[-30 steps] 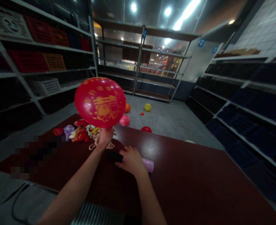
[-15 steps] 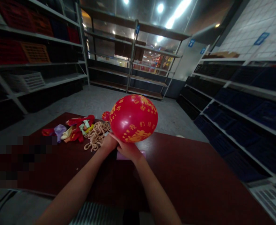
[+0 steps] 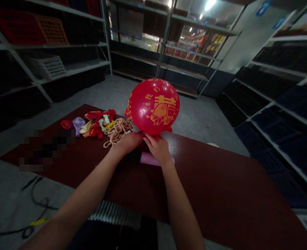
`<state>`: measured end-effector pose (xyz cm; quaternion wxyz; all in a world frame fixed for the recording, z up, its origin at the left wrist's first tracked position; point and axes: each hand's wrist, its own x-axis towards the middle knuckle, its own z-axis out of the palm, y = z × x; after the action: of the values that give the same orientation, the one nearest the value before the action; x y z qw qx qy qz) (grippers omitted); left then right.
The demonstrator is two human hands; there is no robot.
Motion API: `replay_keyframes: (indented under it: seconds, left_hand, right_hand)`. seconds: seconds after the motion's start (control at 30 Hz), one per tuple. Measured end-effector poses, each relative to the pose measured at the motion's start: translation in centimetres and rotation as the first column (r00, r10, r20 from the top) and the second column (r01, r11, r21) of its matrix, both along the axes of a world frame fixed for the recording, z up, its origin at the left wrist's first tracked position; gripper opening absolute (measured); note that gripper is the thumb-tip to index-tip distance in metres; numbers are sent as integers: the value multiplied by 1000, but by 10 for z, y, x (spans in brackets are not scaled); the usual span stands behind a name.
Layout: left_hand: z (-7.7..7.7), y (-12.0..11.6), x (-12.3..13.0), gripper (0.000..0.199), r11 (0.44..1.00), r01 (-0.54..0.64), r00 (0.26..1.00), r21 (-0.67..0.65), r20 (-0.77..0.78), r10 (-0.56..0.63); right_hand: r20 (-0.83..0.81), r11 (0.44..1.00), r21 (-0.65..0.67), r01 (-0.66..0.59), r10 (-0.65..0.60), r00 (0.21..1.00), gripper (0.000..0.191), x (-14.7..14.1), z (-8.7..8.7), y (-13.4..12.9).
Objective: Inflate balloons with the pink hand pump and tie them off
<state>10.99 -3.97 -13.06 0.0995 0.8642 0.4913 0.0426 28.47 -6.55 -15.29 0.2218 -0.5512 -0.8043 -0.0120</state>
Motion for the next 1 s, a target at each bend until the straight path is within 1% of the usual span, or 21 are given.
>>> replay_keyframes:
  seconds: [0.07,0.13,0.23,0.33,0.4,0.47,0.57,0.63,0.7,0.83,0.9,1.0]
  left_hand:
    - [1,-4,3,30,997,49,999,67,3,-49]
    - [0,-6,7,28,983,103,995,155,-2,-103]
    - [-3,-7,11,26,971,140,990,195,-6,-141]
    - [-4,-7,10,27,972,122,991,199,31,-130]
    - [-4,-7,7,29,971,115,989,212,64,-131]
    - [-3,-7,5,28,964,140,984,224,74,-160]
    - [0,-8,3,25,945,169,977,280,78,-198]
    - [3,-10,2,24,933,170,976,316,78,-204]
    - [8,-12,1,23,935,157,978,319,85,-193]
    - [15,-12,-4,23,947,122,980,297,118,-163]
    - [16,-11,-6,23,942,102,979,319,138,-152]
    - [15,-10,-8,20,926,83,972,368,175,-157]
  right_hand:
    - [-9,999,41,11,-11,1000,40,3,-1,0]
    - [-51,998,52,29,-26,998,43,6,-4,2]
    - [-159,999,3,44,-43,986,45,9,-12,5]
    - [-303,997,-81,3,-27,953,41,11,-15,8]
    - [-398,990,-133,-56,-2,917,37,11,-13,8]
    - [-472,981,-165,-105,15,881,33,13,-8,8]
    - [-519,975,-179,-132,20,855,30,18,0,7]
    - [-542,973,-179,-143,24,840,30,20,1,7]
    - [-595,973,-172,-156,24,804,30,20,-1,8]
    - [-723,968,-156,-196,23,690,34,11,-9,11]
    - [-767,967,-145,-207,22,641,37,4,-12,11]
    - [-806,966,-149,-212,5,592,42,-1,-11,10]
